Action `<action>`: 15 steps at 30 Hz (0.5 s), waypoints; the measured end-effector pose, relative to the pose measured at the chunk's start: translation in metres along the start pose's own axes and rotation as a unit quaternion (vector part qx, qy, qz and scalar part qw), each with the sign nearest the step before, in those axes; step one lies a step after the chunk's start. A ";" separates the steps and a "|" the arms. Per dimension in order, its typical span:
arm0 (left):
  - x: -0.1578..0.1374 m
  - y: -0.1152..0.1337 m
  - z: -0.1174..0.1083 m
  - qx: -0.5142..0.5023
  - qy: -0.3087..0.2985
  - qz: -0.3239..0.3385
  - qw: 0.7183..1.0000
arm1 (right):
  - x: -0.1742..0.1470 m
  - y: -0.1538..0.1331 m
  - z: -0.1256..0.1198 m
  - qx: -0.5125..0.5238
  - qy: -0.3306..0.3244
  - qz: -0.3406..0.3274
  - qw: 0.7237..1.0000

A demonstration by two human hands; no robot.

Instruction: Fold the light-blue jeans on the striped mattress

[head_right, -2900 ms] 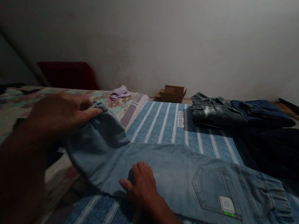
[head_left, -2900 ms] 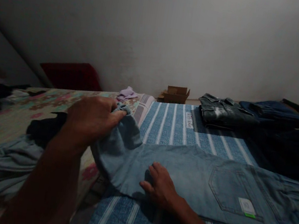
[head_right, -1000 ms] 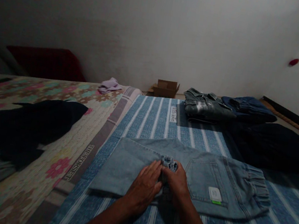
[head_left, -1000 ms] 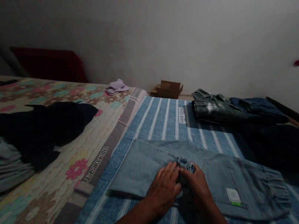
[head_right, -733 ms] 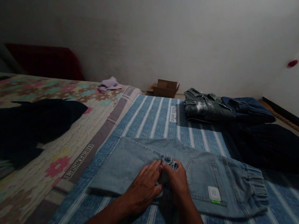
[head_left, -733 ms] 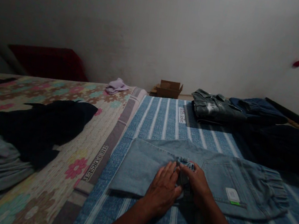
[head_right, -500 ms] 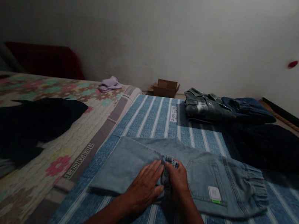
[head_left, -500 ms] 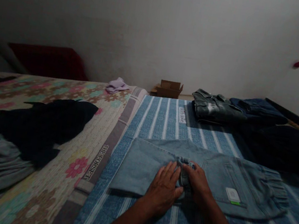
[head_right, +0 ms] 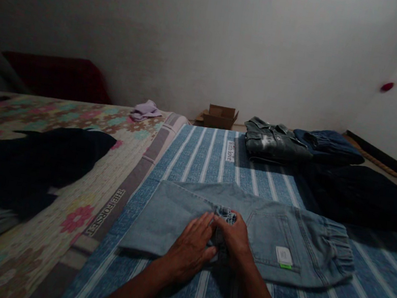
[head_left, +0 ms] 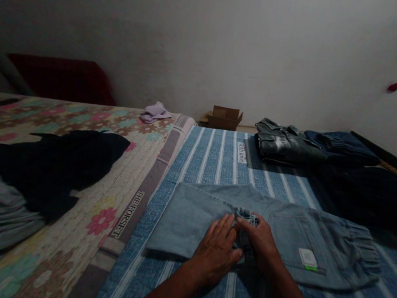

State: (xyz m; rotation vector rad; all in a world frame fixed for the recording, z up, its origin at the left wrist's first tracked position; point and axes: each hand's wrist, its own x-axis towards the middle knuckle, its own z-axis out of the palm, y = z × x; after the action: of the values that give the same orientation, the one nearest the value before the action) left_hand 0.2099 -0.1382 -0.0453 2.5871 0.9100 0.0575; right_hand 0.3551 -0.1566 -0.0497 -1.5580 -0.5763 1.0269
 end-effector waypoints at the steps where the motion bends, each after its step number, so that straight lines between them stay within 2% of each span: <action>1: 0.000 0.000 0.000 0.002 0.002 0.001 1.000 | 0.000 0.000 0.000 0.002 -0.005 0.002 1.000; 11: 0.001 -0.001 0.004 0.012 0.043 0.008 0.999 | -0.002 0.003 -0.001 0.014 -0.014 -0.026 0.999; 13: 0.000 -0.002 0.005 0.017 0.085 0.024 0.996 | -0.001 0.004 -0.001 0.021 -0.017 -0.031 0.999; 15: -0.004 0.001 0.006 0.020 0.166 0.053 0.985 | -0.001 0.005 -0.001 0.026 -0.014 -0.032 0.999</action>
State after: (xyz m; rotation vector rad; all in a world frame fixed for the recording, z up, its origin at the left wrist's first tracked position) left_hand 0.2083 -0.1435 -0.0495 2.7092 0.8890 0.5181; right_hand 0.3552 -0.1590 -0.0540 -1.4725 -0.6103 1.0103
